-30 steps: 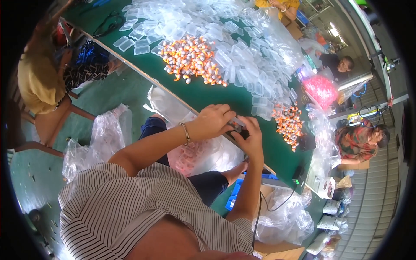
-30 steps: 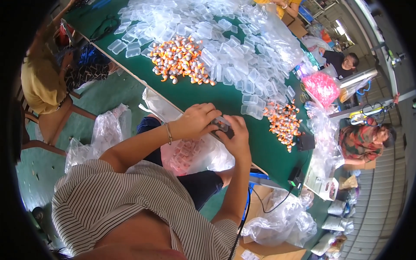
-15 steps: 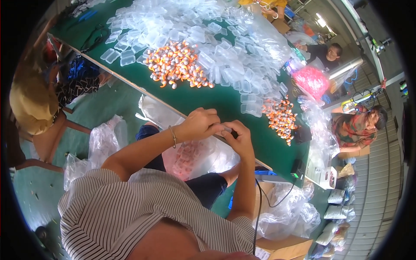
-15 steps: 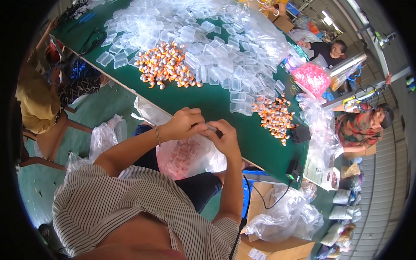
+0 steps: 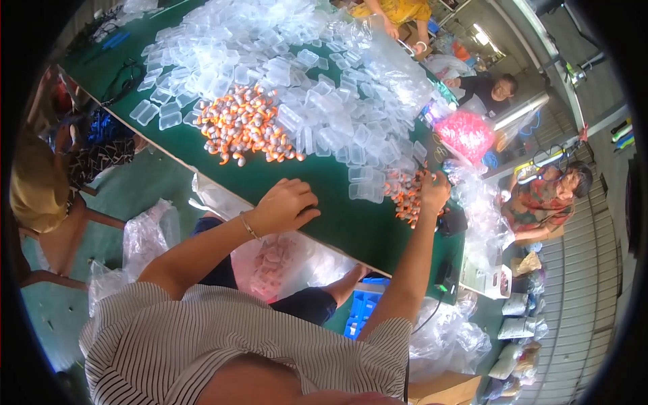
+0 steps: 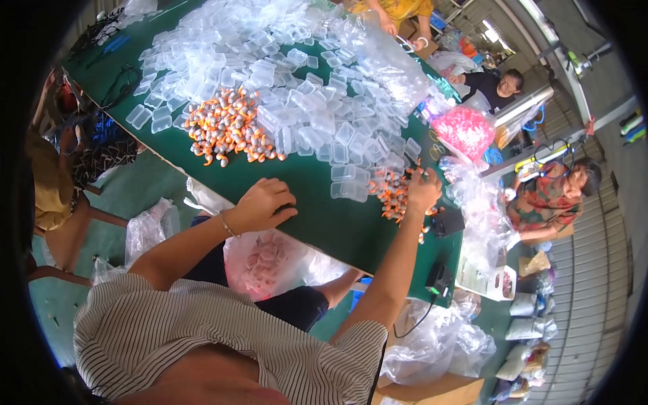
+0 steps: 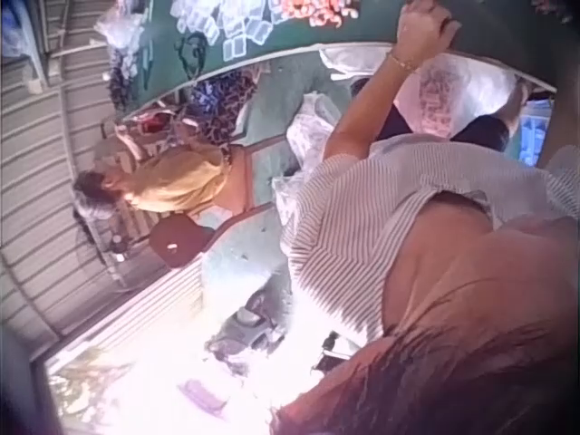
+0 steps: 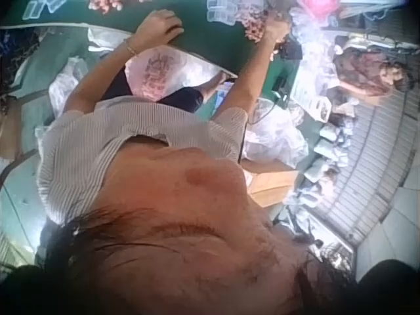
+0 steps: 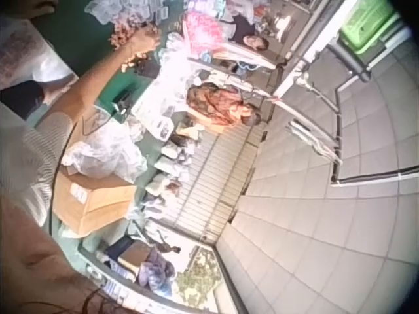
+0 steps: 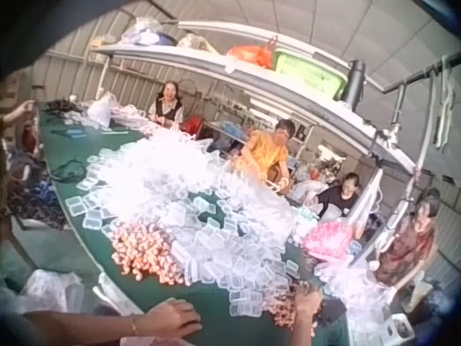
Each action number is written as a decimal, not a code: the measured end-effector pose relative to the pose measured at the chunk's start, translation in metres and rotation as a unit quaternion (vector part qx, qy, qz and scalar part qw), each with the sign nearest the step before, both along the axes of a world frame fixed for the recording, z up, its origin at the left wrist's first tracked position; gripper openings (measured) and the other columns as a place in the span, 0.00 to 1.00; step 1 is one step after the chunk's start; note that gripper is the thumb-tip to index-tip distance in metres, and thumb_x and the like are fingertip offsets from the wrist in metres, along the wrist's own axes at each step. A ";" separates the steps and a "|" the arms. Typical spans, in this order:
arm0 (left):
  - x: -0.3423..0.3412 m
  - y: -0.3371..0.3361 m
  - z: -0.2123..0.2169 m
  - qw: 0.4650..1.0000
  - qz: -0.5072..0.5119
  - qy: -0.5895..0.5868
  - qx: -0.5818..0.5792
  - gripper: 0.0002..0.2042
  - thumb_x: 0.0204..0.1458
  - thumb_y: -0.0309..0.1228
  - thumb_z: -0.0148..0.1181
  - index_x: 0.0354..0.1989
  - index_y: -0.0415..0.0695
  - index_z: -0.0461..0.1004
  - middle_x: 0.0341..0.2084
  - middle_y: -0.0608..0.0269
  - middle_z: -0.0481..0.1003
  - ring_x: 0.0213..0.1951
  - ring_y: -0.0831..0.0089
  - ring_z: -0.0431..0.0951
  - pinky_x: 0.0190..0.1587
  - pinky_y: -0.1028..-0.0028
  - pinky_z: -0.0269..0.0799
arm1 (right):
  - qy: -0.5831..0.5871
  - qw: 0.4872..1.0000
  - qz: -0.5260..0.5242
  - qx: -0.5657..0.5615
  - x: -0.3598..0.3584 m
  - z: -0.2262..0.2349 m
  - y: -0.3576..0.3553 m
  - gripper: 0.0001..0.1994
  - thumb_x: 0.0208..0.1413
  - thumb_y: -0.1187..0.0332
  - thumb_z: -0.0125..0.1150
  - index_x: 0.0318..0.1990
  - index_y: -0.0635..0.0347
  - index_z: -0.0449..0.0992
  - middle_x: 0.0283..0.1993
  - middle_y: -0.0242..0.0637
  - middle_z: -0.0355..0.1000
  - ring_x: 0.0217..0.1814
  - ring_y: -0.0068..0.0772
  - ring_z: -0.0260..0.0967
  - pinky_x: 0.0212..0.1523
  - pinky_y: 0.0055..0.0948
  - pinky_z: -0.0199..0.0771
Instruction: The person places small orange and white parts into clear plastic containers by hand, then closes the lids.
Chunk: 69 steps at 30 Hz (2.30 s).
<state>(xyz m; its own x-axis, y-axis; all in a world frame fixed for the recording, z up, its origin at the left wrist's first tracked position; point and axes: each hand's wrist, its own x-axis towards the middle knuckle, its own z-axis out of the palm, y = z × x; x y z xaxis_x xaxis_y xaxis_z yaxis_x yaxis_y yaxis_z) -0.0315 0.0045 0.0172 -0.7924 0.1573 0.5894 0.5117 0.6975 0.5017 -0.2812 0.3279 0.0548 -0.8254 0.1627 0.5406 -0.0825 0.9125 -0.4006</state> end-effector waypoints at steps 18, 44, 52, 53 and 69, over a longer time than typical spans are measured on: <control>0.004 0.007 0.011 0.996 0.015 -0.020 -0.082 0.09 0.46 0.36 0.64 0.33 0.48 0.73 0.30 0.64 0.68 0.37 0.66 0.71 0.41 0.66 0.65 | -0.172 0.970 0.158 0.074 -0.112 -0.032 0.057 0.15 0.52 0.55 0.60 0.42 0.52 0.81 0.43 0.43 0.77 0.52 0.44 0.73 0.53 0.38 0.69; 0.005 0.010 0.011 0.995 0.041 -0.081 -0.036 0.21 0.47 0.36 0.65 0.51 0.49 0.70 0.40 0.59 0.71 0.45 0.60 0.74 0.46 0.63 0.67 | -0.177 0.948 0.262 -0.031 0.039 -0.015 -0.049 0.10 0.58 0.64 0.59 0.43 0.58 0.79 0.28 0.31 0.75 0.29 0.19 0.69 0.32 0.24 0.69; -0.028 0.030 0.008 0.997 0.078 -0.018 -0.002 0.22 0.46 0.31 0.67 0.50 0.45 0.70 0.45 0.56 0.71 0.47 0.55 0.75 0.47 0.63 0.74 | -0.115 0.942 0.315 -0.016 0.068 -0.012 -0.078 0.09 0.54 0.61 0.61 0.33 0.57 0.75 0.26 0.38 0.73 0.27 0.39 0.72 0.31 0.35 0.71; -0.031 0.030 0.005 0.996 0.084 -0.017 -0.001 0.22 0.46 0.31 0.67 0.50 0.45 0.70 0.45 0.56 0.71 0.47 0.55 0.75 0.47 0.63 0.74 | -0.089 0.946 0.312 0.013 0.073 -0.012 -0.083 0.09 0.54 0.61 0.61 0.33 0.56 0.75 0.28 0.38 0.74 0.29 0.40 0.72 0.32 0.37 0.71; -0.016 0.015 0.001 0.982 0.151 0.075 -0.085 0.15 0.42 0.25 0.61 0.42 0.43 0.74 0.36 0.58 0.72 0.38 0.60 0.77 0.38 0.66 0.75 | -0.025 0.932 0.305 0.194 0.114 -0.003 -0.089 0.08 0.58 0.60 0.54 0.42 0.47 0.76 0.43 0.32 0.74 0.49 0.42 0.72 0.47 0.50 0.67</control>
